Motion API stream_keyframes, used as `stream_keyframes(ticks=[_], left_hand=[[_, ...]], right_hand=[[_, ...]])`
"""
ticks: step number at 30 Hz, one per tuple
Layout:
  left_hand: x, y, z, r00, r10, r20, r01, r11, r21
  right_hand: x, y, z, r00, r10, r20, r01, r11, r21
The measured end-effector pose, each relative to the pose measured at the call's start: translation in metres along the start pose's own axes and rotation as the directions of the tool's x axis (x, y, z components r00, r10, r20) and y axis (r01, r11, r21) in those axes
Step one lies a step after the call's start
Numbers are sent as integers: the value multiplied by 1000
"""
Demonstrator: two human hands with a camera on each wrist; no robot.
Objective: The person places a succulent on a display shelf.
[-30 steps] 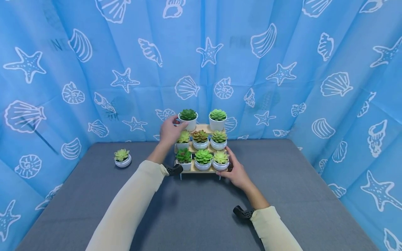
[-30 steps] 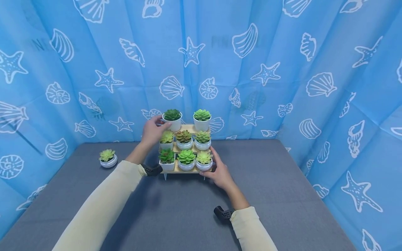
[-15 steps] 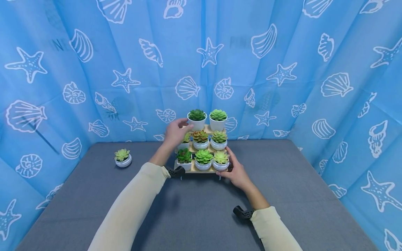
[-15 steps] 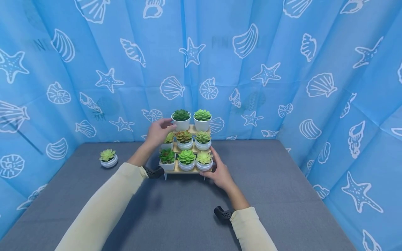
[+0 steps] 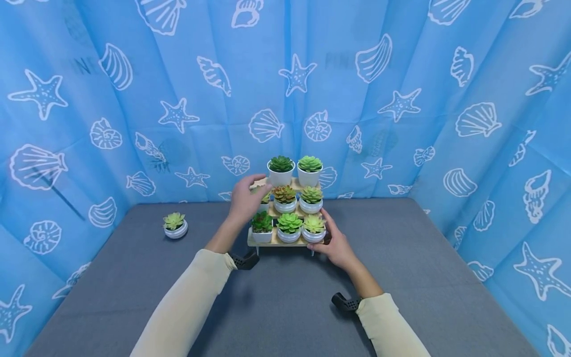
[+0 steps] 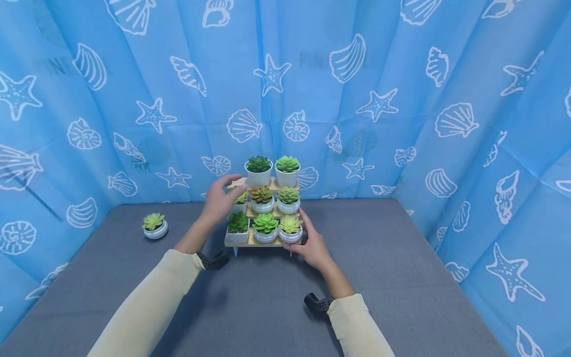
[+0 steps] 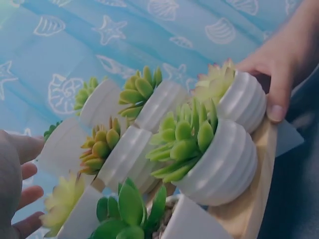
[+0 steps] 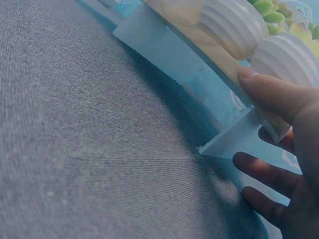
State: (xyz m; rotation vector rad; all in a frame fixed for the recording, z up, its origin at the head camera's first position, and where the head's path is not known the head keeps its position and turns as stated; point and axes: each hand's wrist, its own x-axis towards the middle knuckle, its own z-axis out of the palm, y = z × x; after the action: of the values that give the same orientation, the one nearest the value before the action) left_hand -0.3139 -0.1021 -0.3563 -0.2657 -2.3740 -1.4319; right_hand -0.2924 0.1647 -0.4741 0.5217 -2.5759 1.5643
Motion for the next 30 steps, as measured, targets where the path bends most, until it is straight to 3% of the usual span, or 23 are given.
stream_keyframes(ticks=[5, 10, 18, 22, 25, 30], left_hand=[[-10, -6, -9, 995, 89, -39, -89, 996, 6], [-19, -18, -20, 991, 122, -57, -122, 992, -4], [-31, -51, -34, 986, 107, -131, -98, 992, 75], [-38, -73, -43, 977, 122, -177, -102, 988, 120], [-42, -88, -51, 963, 164, -214, -129, 977, 170], [-48, -105, -68, 957, 189, -220, -117, 947, 301]], right_hand=[[0, 1, 0, 1000, 8, 4, -8, 1000, 2], [-1, 1, 0, 1000, 6, 7, -6, 1000, 7], [1, -1, 1, 1000, 10, -1, -10, 1000, 14], [1, 0, 1, 1000, 6, -2, -6, 1000, 6], [1, 1, 1, 1000, 2, -1, -2, 1000, 3], [0, 1, 0, 1000, -3, 3, 3, 1000, 11]])
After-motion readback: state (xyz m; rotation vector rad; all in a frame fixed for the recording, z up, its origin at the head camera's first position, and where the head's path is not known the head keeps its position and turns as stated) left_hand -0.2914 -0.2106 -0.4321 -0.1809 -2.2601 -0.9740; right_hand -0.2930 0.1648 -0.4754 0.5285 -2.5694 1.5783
